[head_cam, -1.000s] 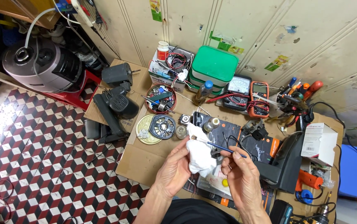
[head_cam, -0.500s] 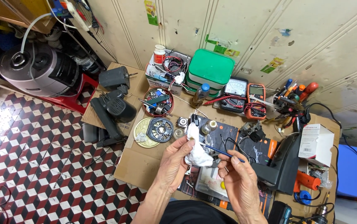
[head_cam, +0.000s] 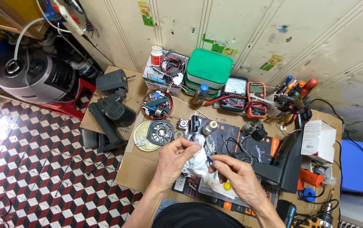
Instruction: The person tears off pieces of tissue paper and wipes small motor components on a cluttered workbench. They pour liquid from a plastic bottle onto a tissue, wipe parts with it, then pick up and turn over a motor stator housing to view its windings.
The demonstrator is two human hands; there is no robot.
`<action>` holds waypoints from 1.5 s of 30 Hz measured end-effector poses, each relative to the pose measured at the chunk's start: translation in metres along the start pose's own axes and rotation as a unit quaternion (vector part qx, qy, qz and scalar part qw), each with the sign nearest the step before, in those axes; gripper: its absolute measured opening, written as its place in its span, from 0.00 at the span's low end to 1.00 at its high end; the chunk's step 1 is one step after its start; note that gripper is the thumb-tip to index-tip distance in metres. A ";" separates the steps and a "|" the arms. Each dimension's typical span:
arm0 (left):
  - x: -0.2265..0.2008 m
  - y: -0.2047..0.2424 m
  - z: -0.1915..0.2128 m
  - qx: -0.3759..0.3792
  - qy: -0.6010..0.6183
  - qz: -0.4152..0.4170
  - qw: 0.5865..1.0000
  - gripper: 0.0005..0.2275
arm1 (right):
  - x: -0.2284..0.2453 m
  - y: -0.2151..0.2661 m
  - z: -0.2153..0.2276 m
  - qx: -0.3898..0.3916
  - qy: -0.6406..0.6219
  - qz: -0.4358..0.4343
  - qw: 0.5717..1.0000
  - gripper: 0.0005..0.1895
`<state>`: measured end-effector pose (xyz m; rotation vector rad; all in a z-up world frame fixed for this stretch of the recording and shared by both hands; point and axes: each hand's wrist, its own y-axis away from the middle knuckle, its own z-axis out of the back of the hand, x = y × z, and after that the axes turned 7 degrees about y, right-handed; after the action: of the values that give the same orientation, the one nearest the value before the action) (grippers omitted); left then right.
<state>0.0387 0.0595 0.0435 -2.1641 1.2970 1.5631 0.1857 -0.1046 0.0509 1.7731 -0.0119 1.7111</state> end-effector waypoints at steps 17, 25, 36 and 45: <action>0.018 0.002 -0.005 0.020 0.135 0.045 0.990 0.08 | 0.002 0.006 -0.012 0.004 0.027 0.001 1.000 0.16; -0.012 -0.002 0.003 0.089 -0.134 -0.045 0.986 0.08 | 0.020 0.010 -0.001 -0.017 0.169 0.072 0.983 0.15; 0.041 -0.001 -0.016 0.003 0.174 0.027 0.984 0.09 | 0.018 0.016 -0.020 -0.037 0.109 0.009 0.993 0.14; 0.001 -0.016 0.002 0.164 -0.116 0.048 0.978 0.09 | 0.034 0.009 0.011 0.026 0.241 0.011 0.970 0.16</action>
<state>0.0489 0.0699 0.0360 -1.6924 1.4785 1.4604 0.1962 -0.1017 0.0859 1.3522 0.2277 2.1330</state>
